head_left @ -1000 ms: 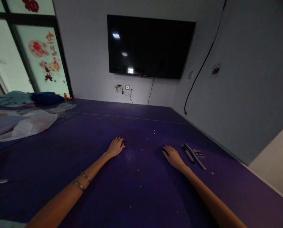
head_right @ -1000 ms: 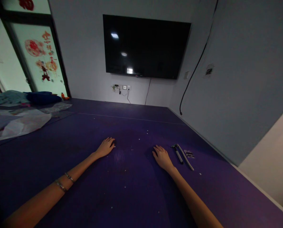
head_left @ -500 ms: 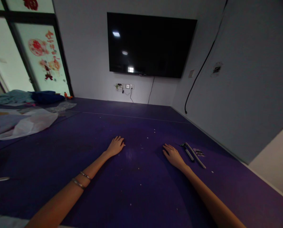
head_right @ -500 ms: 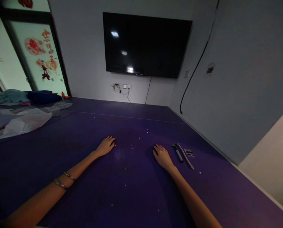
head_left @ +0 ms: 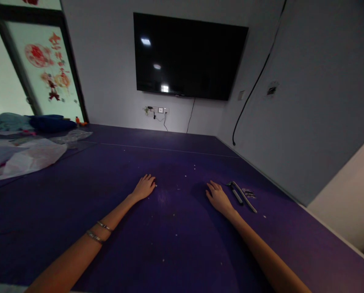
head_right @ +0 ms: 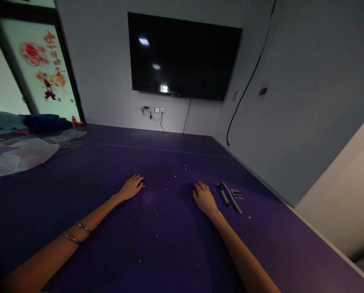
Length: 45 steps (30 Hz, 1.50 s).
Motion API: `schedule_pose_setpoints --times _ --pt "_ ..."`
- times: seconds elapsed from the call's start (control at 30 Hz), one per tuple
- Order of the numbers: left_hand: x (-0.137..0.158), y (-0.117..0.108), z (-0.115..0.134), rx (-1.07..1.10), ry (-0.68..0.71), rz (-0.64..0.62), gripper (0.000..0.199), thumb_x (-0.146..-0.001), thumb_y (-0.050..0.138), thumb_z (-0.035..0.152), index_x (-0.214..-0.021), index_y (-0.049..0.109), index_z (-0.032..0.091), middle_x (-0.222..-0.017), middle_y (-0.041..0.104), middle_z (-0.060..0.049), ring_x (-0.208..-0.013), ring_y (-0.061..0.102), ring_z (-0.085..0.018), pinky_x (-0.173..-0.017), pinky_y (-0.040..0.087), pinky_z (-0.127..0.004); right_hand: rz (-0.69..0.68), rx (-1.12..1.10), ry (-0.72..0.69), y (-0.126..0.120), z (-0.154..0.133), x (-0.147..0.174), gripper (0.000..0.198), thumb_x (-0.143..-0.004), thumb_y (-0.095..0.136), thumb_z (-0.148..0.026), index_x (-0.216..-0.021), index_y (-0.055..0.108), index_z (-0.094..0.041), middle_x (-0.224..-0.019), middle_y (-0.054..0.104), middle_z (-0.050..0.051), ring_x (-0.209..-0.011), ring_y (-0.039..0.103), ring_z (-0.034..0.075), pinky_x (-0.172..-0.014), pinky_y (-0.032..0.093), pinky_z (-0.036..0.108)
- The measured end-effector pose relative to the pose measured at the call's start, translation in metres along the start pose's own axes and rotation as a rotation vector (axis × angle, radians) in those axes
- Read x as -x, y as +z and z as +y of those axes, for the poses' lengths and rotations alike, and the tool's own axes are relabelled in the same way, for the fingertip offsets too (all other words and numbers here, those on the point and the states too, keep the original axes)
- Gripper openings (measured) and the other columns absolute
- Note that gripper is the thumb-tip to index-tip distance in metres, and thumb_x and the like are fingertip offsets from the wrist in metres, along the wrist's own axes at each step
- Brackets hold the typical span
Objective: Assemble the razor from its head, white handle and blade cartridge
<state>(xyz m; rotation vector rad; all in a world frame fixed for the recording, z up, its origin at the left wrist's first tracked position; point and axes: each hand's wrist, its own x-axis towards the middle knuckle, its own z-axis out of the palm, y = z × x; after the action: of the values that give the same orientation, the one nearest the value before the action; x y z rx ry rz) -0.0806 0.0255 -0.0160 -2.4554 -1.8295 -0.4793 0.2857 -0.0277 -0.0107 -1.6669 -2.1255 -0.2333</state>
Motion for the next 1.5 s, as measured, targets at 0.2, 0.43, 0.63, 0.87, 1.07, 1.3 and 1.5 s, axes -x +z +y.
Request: schedule_pose_setpoints --times 0.2,0.43,0.63,0.87,1.07,1.3,1.5 --pt "-0.003 0.005 -0.005 0.006 0.016 0.017 0.046 -0.086 0.031 0.032 -0.123 0.049 0.011 -0.134 0.043 -0.016 -0.129 0.030 -0.029 -0.103 0.024 -0.046 0.122 0.018 0.106 -0.035 0.020 -0.006 0.037 -0.083 0.038 -0.016 -0.114 0.057 -0.010 -0.108 0.059 0.014 -0.097 0.056 0.019 -0.088 0.039 0.026" --pt "-0.002 0.006 -0.008 -0.044 0.042 0.027 0.047 -0.086 0.030 0.033 -0.123 0.049 0.010 -0.133 0.044 -0.016 -0.127 0.033 -0.029 -0.103 0.026 -0.043 -0.075 0.100 0.405 -0.068 0.077 0.001 0.027 -0.078 0.047 -0.022 -0.094 0.067 -0.012 -0.090 0.066 0.013 -0.084 0.061 0.022 -0.066 0.040 0.024" --pt "-0.002 0.007 -0.010 -0.025 0.043 0.047 0.047 -0.086 0.029 0.033 -0.122 0.050 0.011 -0.132 0.045 -0.015 -0.127 0.033 -0.027 -0.103 0.026 -0.043 -0.239 0.045 0.572 -0.071 0.084 0.016 0.030 -0.079 0.049 -0.034 -0.090 0.067 -0.012 -0.087 0.067 0.014 -0.078 0.063 0.022 -0.055 0.036 0.022" --pt "-0.003 0.010 -0.012 -0.008 0.045 0.073 0.048 -0.084 0.032 0.034 -0.120 0.052 0.010 -0.131 0.046 -0.015 -0.126 0.036 -0.028 -0.102 0.028 -0.042 -0.272 0.091 0.579 -0.068 0.074 0.018 0.026 -0.077 0.050 -0.029 -0.087 0.067 -0.011 -0.088 0.066 0.015 -0.079 0.063 0.023 -0.057 0.037 0.023" --pt "-0.002 0.005 -0.010 0.009 0.040 0.062 0.046 -0.084 0.032 0.033 -0.120 0.052 0.012 -0.131 0.047 -0.014 -0.126 0.036 -0.027 -0.102 0.029 -0.043 -0.285 0.073 0.579 -0.067 0.073 0.018 0.022 -0.071 0.054 -0.019 -0.088 0.068 -0.014 -0.087 0.067 0.013 -0.081 0.063 0.022 -0.058 0.038 0.021" --pt "-0.007 -0.023 0.006 0.145 -0.011 0.116 0.039 -0.081 0.038 0.034 -0.102 0.063 0.012 -0.119 0.058 -0.012 -0.122 0.042 -0.024 -0.102 0.031 -0.036 -0.289 0.063 0.577 -0.065 0.073 0.018 0.021 -0.070 0.053 -0.014 -0.082 0.070 -0.015 -0.084 0.068 0.011 -0.078 0.063 0.020 -0.056 0.035 0.019" --pt "-0.021 -0.047 0.057 0.292 0.016 0.235 0.025 -0.077 0.045 0.027 -0.086 0.066 0.018 -0.121 0.057 -0.007 -0.118 0.046 -0.021 -0.100 0.033 -0.036 -0.226 0.001 0.565 -0.072 0.059 0.014 0.023 -0.074 0.050 -0.018 -0.084 0.071 -0.016 -0.078 0.069 0.011 -0.073 0.064 0.020 -0.053 0.035 0.020"
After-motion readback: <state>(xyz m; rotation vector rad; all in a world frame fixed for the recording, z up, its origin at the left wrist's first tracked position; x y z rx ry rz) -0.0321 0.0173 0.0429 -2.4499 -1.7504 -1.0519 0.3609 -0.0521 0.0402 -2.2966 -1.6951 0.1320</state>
